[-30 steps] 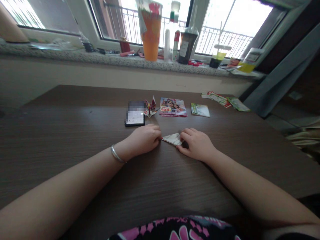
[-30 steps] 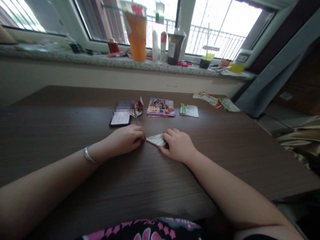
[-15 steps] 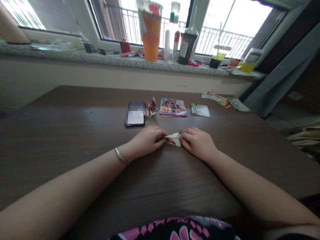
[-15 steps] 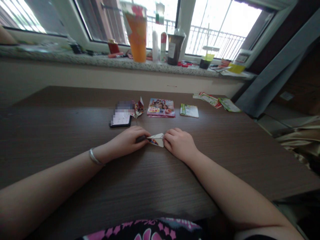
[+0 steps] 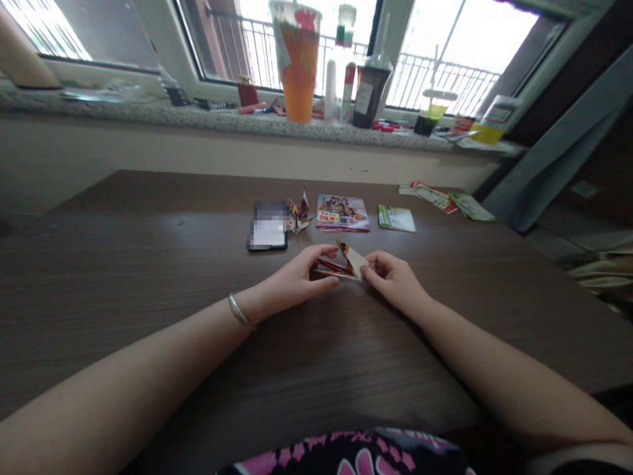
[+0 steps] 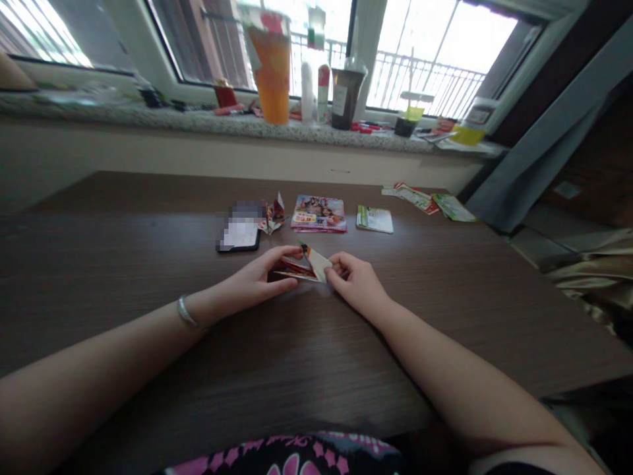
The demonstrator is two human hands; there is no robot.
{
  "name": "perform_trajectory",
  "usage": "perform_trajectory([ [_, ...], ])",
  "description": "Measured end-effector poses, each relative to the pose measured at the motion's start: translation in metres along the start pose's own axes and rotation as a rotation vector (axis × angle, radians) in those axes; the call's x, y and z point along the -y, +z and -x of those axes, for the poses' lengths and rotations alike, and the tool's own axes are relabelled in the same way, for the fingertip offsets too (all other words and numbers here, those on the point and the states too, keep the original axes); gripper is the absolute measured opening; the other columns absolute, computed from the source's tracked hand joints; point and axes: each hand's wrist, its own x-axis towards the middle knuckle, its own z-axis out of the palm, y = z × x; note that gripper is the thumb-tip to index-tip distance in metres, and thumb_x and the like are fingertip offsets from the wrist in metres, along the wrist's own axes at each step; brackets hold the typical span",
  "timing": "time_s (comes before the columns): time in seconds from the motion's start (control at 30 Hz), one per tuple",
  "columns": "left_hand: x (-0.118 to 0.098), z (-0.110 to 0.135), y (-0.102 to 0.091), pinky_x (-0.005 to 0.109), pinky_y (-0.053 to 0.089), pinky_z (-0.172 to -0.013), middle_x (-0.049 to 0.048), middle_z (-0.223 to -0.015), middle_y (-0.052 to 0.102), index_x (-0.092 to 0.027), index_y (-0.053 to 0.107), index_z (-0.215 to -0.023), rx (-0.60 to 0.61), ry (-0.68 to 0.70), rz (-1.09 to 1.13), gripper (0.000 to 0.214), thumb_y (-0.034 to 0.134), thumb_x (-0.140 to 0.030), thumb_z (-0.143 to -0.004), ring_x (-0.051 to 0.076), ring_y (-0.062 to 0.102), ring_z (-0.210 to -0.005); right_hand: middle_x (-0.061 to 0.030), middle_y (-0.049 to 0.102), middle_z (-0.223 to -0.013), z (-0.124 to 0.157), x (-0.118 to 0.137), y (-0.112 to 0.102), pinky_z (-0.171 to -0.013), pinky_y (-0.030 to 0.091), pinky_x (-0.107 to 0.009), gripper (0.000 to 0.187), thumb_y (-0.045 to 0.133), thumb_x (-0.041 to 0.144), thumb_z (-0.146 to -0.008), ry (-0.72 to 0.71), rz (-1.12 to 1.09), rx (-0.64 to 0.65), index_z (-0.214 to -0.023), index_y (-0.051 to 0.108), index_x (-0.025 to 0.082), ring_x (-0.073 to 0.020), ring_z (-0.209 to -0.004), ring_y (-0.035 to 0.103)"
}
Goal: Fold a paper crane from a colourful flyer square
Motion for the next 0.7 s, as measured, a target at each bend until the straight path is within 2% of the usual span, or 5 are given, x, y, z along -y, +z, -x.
perform_trajectory([
  [0.13,0.001,-0.002,0.002,0.04,0.046,-0.099,0.0127,-0.125,0.059,-0.015,0.046,-0.127,-0.017,-0.038,0.085,0.056,0.068,-0.032,-0.078,0.022,0.061,-0.108,0.0026,0.057,-0.067,0.001,0.002,0.002,-0.056,0.039,-0.023,0.017,0.057,0.033,-0.081,0.022,-0.097,0.034,-0.087,0.061,0.018,-0.0109,-0.058,0.051],
  [0.37,-0.003,-0.004,0.009,0.037,0.051,-0.091,0.0103,-0.109,0.067,-0.014,0.046,-0.124,-0.019,-0.113,0.385,0.052,0.066,-0.019,-0.077,0.018,0.066,-0.096,0.0033,0.057,-0.067,0.001,0.001,0.009,-0.057,0.042,-0.024,0.022,0.059,0.035,-0.079,0.041,-0.287,0.096,-0.094,0.056,0.019,-0.0113,-0.058,0.053],
  [0.53,-0.006,-0.004,0.011,0.034,0.052,-0.088,0.0083,-0.104,0.069,-0.012,0.058,-0.106,-0.028,-0.102,0.341,0.027,0.062,-0.022,-0.081,0.017,0.066,-0.092,0.0047,0.056,-0.06,0.002,0.007,0.01,-0.057,0.044,-0.025,0.024,0.06,0.036,-0.078,0.059,-0.327,0.109,-0.096,0.057,0.019,-0.0117,-0.055,0.054],
  [0.7,-0.009,-0.002,0.013,0.033,0.052,-0.087,0.0071,-0.105,0.069,-0.013,0.062,-0.103,-0.003,-0.091,0.338,0.023,0.057,-0.027,-0.086,0.017,0.065,-0.094,0.0017,0.061,-0.062,0.004,0.012,0.014,-0.055,0.043,-0.024,0.022,0.064,0.039,-0.078,0.068,-0.332,0.066,-0.083,0.06,0.018,-0.0113,-0.055,0.054],
])
